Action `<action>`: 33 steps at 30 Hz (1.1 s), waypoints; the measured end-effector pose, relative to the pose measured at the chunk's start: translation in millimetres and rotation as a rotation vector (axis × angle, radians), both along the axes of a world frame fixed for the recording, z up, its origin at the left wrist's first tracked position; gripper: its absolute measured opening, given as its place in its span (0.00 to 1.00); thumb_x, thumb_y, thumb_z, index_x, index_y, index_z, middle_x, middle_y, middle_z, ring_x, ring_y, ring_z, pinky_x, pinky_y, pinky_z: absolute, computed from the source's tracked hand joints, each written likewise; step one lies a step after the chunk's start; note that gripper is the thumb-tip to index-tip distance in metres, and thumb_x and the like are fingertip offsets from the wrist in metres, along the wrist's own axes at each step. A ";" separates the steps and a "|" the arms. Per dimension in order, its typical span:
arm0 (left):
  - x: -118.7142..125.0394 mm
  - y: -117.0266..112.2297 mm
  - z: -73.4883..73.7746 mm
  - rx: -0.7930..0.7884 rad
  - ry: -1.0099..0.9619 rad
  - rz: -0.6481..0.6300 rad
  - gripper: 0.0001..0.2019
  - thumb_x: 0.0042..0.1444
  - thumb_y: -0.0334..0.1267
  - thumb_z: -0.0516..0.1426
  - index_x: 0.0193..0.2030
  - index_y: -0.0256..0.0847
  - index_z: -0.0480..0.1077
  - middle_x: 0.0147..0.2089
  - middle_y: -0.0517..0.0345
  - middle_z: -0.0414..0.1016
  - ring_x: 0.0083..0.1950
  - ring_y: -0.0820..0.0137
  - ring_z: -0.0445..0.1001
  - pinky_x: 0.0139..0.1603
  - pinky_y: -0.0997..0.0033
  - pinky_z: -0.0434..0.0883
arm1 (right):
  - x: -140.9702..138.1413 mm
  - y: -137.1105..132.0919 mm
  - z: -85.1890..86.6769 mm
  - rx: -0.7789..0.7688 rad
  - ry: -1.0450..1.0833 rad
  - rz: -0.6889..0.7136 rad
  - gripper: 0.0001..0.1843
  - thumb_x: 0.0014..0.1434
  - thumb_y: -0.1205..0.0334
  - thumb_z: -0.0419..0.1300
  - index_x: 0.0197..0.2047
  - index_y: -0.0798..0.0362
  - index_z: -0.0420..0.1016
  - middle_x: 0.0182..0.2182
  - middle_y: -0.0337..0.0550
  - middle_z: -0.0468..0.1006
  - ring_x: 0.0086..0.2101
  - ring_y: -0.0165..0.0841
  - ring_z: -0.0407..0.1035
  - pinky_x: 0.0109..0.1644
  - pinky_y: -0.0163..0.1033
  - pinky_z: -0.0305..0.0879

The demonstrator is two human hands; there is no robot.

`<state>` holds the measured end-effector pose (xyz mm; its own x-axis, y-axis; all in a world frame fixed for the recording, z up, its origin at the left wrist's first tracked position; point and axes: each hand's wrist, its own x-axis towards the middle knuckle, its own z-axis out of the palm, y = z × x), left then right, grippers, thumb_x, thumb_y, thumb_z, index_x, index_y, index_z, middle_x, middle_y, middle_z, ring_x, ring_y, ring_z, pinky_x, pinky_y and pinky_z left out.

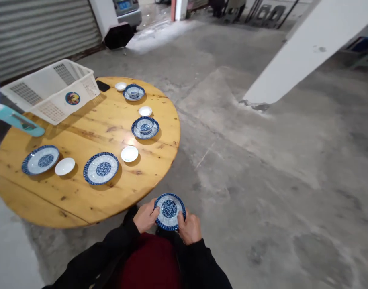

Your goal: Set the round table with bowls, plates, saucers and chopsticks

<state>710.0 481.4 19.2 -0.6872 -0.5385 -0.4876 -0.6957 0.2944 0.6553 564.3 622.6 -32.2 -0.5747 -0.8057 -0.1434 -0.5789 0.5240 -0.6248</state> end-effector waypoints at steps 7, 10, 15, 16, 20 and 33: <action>-55.6 -5.1 22.5 -0.029 -0.092 0.077 0.20 0.69 0.43 0.40 0.53 0.39 0.68 0.40 0.51 0.80 0.40 0.62 0.80 0.45 0.68 0.69 | -63.3 -26.3 11.3 0.041 -0.358 -0.044 0.24 0.57 0.43 0.46 0.26 0.53 0.69 0.16 0.46 0.72 0.17 0.36 0.71 0.21 0.34 0.64; -81.4 -23.3 24.1 -0.105 -0.087 0.098 0.20 0.69 0.43 0.39 0.51 0.39 0.68 0.42 0.49 0.80 0.44 0.60 0.80 0.48 0.66 0.69 | -94.0 -54.8 15.1 0.013 -0.400 -0.034 0.22 0.55 0.43 0.48 0.27 0.53 0.68 0.17 0.45 0.73 0.17 0.35 0.71 0.20 0.34 0.64; -123.5 -63.4 18.9 -0.188 -0.079 0.144 0.21 0.70 0.42 0.39 0.53 0.37 0.69 0.46 0.44 0.81 0.49 0.57 0.79 0.49 0.63 0.69 | -146.9 -109.4 20.2 0.007 -0.397 0.038 0.23 0.55 0.41 0.50 0.28 0.53 0.69 0.18 0.45 0.73 0.17 0.34 0.70 0.19 0.34 0.65; -131.7 -72.9 18.3 -0.192 -0.088 0.155 0.21 0.69 0.42 0.39 0.53 0.37 0.69 0.46 0.44 0.81 0.49 0.57 0.79 0.49 0.63 0.69 | -156.7 -120.9 21.8 0.014 -0.395 0.050 0.23 0.55 0.41 0.50 0.28 0.53 0.69 0.18 0.45 0.73 0.17 0.34 0.70 0.19 0.34 0.65; -162.4 -113.2 19.9 -0.202 -0.138 0.211 0.20 0.69 0.42 0.42 0.52 0.37 0.71 0.46 0.43 0.81 0.48 0.55 0.80 0.47 0.62 0.69 | -193.8 -170.8 29.8 0.027 -0.396 0.105 0.21 0.54 0.42 0.52 0.27 0.53 0.68 0.18 0.44 0.72 0.17 0.34 0.69 0.18 0.35 0.66; -201.2 -223.5 38.9 -0.343 -0.347 0.549 0.19 0.68 0.39 0.44 0.56 0.35 0.69 0.43 0.43 0.82 0.47 0.54 0.81 0.45 0.63 0.69 | -239.5 -345.7 48.9 0.019 -0.073 0.502 0.18 0.58 0.51 0.48 0.24 0.51 0.67 0.16 0.43 0.71 0.23 0.35 0.70 0.27 0.34 0.59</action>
